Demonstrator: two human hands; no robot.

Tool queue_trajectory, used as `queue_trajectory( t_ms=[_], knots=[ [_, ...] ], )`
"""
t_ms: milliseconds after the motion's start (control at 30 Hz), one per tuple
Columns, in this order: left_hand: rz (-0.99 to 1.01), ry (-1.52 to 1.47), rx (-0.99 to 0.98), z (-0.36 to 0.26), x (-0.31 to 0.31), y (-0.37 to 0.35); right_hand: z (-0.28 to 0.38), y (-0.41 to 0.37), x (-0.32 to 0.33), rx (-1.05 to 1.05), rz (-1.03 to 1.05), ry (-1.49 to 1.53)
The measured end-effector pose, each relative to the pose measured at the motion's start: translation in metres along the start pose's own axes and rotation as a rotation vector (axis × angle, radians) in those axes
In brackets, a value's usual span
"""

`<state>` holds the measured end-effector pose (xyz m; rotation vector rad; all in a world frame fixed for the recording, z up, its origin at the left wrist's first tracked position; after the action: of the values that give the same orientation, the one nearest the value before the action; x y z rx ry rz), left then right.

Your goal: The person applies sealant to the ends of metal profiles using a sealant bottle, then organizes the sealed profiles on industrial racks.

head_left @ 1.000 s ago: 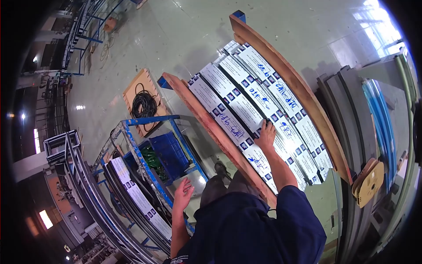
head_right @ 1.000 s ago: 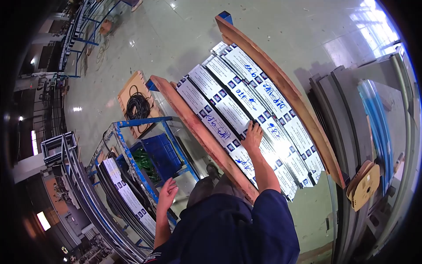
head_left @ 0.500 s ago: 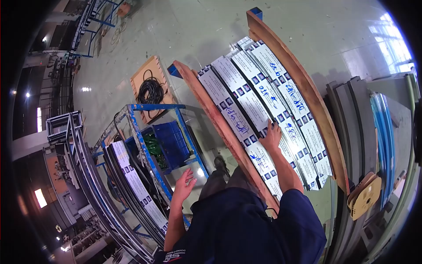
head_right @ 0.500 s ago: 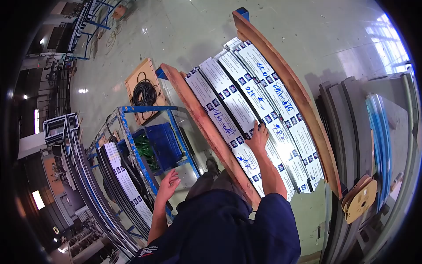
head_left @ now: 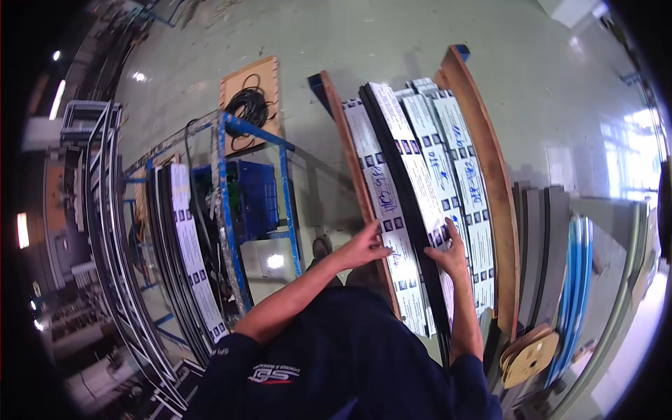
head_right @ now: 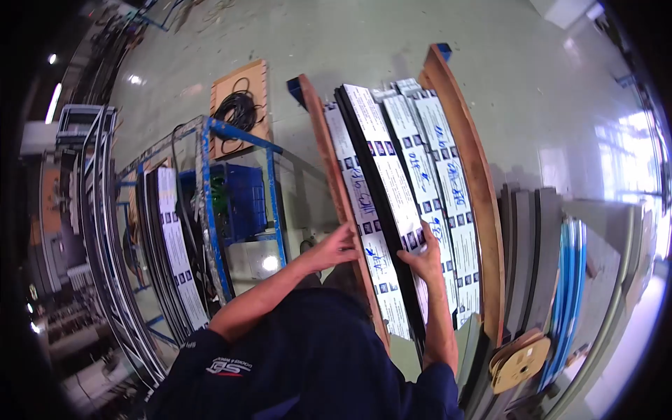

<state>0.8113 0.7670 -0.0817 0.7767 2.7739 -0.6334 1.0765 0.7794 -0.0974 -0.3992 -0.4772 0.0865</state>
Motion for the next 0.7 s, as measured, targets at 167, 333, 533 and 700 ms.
queue_trajectory(
  t_ms=[167,333,533,700],
  knots=[
    [-0.157,-0.21,0.049,-0.033,-0.011,0.003,0.105,-0.023,-0.007,0.173,0.088,-0.126],
    [-0.622,-0.318,-0.349,-0.104,0.015,-0.063,0.19,-0.032,-0.075,0.433,0.175,-0.136],
    [-0.901,-0.527,-0.652,-0.205,0.104,-0.192,0.38,-0.086,-0.165,0.944,0.123,-0.268],
    [-0.954,-0.302,-1.037,-0.333,0.185,-0.359,0.501,-0.122,-0.225,0.77,0.354,-0.103]
  ],
)
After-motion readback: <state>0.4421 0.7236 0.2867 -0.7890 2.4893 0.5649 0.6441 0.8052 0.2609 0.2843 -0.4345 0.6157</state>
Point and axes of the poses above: each hand's wrist, its own y-axis towards the middle knuckle, its own x-axis out of the back of the hand, z = x × y, the point moved 7 cm from there along y, towards the middle knuckle, and after that the axes turned 1 degree about -y, right-handed, at the moved point
